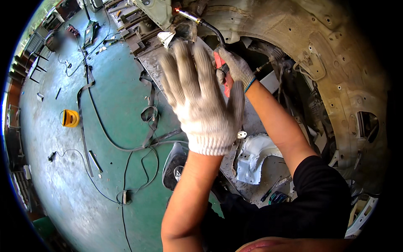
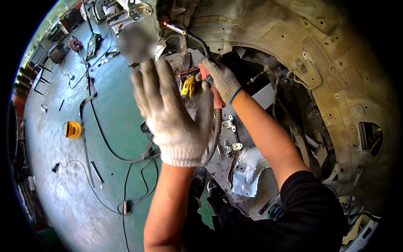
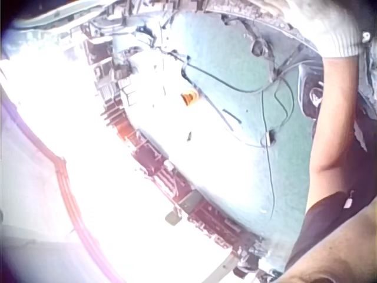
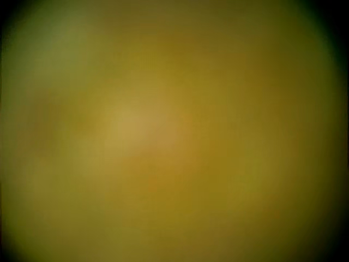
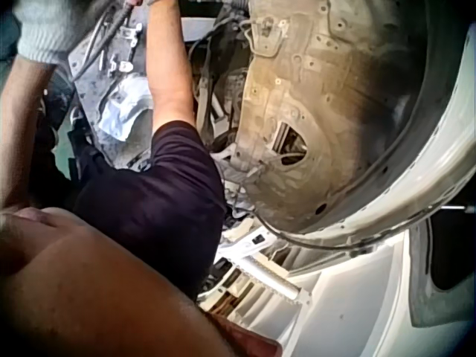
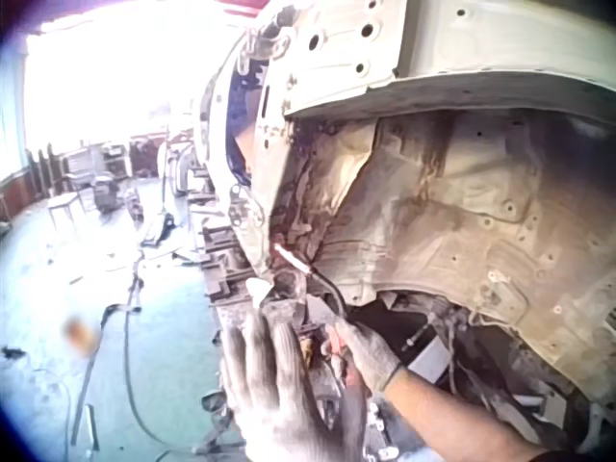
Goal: The person welds a metal rod onto a car's inner door frame using a welding torch and hammer. They then place a cardboard sheet inside the door cavity and walk around the garage.
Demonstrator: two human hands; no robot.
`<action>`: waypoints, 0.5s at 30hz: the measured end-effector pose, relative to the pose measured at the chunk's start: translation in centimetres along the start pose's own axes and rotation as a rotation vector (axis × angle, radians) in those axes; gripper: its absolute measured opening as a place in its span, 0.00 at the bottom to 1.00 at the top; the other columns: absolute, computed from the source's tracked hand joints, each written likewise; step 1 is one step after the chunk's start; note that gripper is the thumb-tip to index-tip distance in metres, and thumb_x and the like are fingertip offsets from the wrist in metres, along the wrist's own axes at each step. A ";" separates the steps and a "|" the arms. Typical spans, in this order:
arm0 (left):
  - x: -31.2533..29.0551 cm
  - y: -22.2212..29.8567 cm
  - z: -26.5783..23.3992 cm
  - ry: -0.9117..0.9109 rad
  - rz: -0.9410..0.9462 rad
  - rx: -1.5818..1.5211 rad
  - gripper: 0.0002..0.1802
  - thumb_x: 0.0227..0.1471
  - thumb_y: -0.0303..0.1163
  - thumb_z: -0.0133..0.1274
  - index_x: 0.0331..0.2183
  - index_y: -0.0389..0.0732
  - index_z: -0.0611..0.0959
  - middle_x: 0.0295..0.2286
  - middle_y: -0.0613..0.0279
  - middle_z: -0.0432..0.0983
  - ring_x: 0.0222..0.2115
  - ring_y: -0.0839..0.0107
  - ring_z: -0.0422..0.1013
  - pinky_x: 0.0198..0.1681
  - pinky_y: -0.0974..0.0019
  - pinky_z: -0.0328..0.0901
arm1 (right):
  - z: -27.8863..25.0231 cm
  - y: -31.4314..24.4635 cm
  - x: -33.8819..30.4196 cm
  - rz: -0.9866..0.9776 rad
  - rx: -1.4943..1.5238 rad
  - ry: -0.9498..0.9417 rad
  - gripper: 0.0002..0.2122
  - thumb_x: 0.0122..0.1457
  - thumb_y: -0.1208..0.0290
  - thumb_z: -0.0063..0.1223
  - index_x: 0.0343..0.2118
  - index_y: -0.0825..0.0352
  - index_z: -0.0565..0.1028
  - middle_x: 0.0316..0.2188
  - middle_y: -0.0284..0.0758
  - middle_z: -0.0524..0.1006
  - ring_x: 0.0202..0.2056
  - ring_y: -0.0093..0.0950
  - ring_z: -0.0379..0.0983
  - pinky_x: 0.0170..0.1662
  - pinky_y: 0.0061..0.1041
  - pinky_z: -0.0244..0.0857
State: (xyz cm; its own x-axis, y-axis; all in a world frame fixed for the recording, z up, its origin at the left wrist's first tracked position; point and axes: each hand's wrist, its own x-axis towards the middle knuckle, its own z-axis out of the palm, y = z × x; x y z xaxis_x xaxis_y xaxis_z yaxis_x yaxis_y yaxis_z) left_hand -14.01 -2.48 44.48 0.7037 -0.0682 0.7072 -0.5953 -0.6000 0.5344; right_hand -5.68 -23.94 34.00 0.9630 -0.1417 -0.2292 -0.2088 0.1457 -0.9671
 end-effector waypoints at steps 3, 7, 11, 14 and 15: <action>4.8 2.1 -0.9 0.104 0.120 0.023 0.51 0.51 0.46 0.65 0.69 0.39 0.61 0.67 0.38 0.54 0.68 0.29 0.46 0.70 0.37 0.45 | -3.9 2.4 2.0 -0.433 -0.473 0.039 0.15 0.72 0.59 0.44 0.46 0.66 0.77 0.36 0.37 0.81 0.36 0.32 0.79 0.42 0.26 0.74; 8.4 0.8 -3.6 0.188 0.325 0.173 0.50 0.51 0.45 0.65 0.68 0.39 0.62 0.66 0.37 0.56 0.68 0.30 0.48 0.69 0.37 0.46 | 1.9 2.8 3.0 -0.473 -0.547 -0.009 0.14 0.73 0.64 0.41 0.49 0.69 0.75 0.43 0.39 0.81 0.43 0.33 0.80 0.46 0.28 0.74; 8.4 1.1 -2.1 0.170 0.272 0.115 0.49 0.51 0.42 0.65 0.68 0.37 0.62 0.65 0.35 0.57 0.67 0.31 0.49 0.69 0.38 0.47 | 1.5 1.1 0.0 -0.134 -0.009 0.069 0.18 0.73 0.57 0.46 0.50 0.69 0.73 0.38 0.38 0.81 0.37 0.31 0.79 0.42 0.26 0.74; 6.8 2.6 -1.8 0.171 0.152 -0.013 0.48 0.51 0.40 0.65 0.67 0.35 0.62 0.65 0.34 0.58 0.67 0.32 0.50 0.69 0.38 0.48 | 1.3 -1.3 -2.5 -0.034 0.042 0.103 0.20 0.70 0.52 0.50 0.50 0.66 0.74 0.37 0.37 0.81 0.31 0.29 0.78 0.35 0.28 0.73; 5.0 2.1 -2.2 0.157 0.082 -0.029 0.48 0.51 0.39 0.65 0.67 0.35 0.62 0.64 0.34 0.58 0.67 0.32 0.51 0.69 0.38 0.49 | 3.4 -1.5 -2.6 0.013 0.083 0.069 0.20 0.69 0.51 0.52 0.49 0.65 0.74 0.36 0.36 0.82 0.28 0.28 0.77 0.33 0.29 0.72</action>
State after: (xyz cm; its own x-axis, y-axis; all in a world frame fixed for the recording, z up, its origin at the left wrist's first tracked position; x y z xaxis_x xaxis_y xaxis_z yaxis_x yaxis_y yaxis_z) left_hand -12.58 -2.34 50.21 0.5843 0.0106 0.8114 -0.6610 -0.5738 0.4835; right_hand -7.35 -20.49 36.41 0.9456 -0.2058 -0.2519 -0.2039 0.2284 -0.9520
